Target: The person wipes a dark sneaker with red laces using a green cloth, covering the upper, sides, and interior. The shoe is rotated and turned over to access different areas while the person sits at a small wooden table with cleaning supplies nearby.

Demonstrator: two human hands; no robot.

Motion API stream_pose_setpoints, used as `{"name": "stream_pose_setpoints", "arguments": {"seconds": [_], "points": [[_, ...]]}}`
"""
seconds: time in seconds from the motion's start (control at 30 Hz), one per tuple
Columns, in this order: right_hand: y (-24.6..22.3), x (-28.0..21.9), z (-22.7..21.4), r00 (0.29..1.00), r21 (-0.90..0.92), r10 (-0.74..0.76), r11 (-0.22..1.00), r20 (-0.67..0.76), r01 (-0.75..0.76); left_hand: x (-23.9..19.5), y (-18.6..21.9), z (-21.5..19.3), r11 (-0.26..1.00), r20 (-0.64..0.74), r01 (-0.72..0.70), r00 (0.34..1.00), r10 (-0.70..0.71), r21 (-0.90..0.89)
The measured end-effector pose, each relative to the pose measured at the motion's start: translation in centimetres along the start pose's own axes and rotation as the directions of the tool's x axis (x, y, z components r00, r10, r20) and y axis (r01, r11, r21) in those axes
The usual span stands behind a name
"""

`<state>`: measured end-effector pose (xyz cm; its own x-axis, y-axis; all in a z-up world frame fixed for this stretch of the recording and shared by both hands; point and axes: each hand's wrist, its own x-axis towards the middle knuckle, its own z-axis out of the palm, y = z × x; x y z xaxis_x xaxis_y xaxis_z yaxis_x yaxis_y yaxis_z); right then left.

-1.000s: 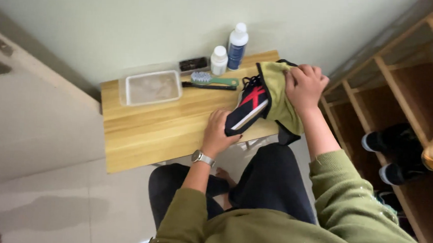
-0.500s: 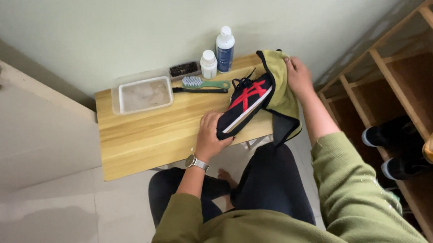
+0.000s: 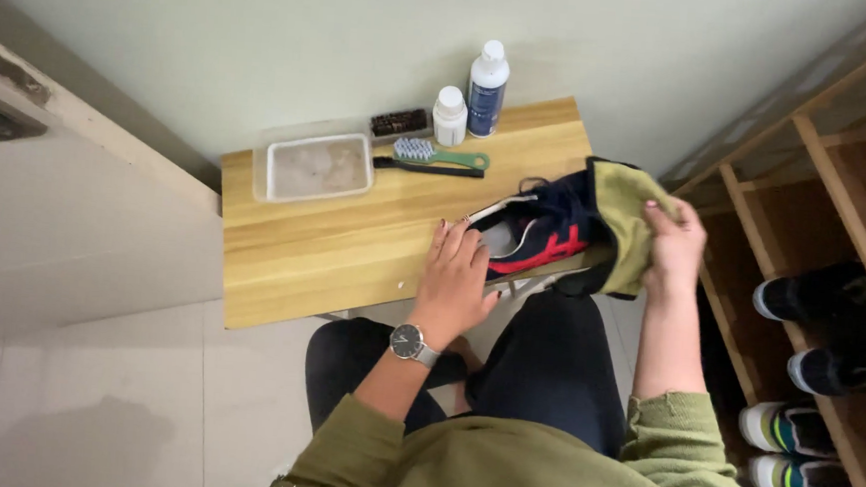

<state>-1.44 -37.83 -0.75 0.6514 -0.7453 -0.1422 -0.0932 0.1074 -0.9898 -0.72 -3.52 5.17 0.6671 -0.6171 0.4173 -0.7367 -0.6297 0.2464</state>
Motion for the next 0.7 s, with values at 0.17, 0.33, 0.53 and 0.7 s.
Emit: {"name": "stream_pose_setpoints", "arguments": {"seconds": [0.17, 0.33, 0.53, 0.7], "points": [[-9.4, -3.9, -1.7, 0.867, 0.146, -0.448, 0.863, -0.218, 0.483, 2.5, 3.5, -3.6, 0.983, -0.015, 0.089, 0.996, -0.092, -0.16], [-2.6, 0.5, 0.4, 0.736, -0.242, -0.673, 0.703, 0.078, 0.668, 3.6, 3.4, 4.1, -0.025, 0.271, 0.323, 0.744, -0.611, -0.946], [1.7, -0.5, 4.2, 0.649, -0.44, -0.64, 0.484, 0.411, 0.756, 7.5, -0.7, 10.4, -0.731, 0.715, 0.23, 0.522, -0.465, -0.643], [2.4, 0.7, 3.9, 0.647, -0.359, -0.637, 0.538, 0.42, 0.762, 11.7, 0.1, 10.9, -0.648, 0.826, 0.518, 0.417, -0.379, -0.559]]}}
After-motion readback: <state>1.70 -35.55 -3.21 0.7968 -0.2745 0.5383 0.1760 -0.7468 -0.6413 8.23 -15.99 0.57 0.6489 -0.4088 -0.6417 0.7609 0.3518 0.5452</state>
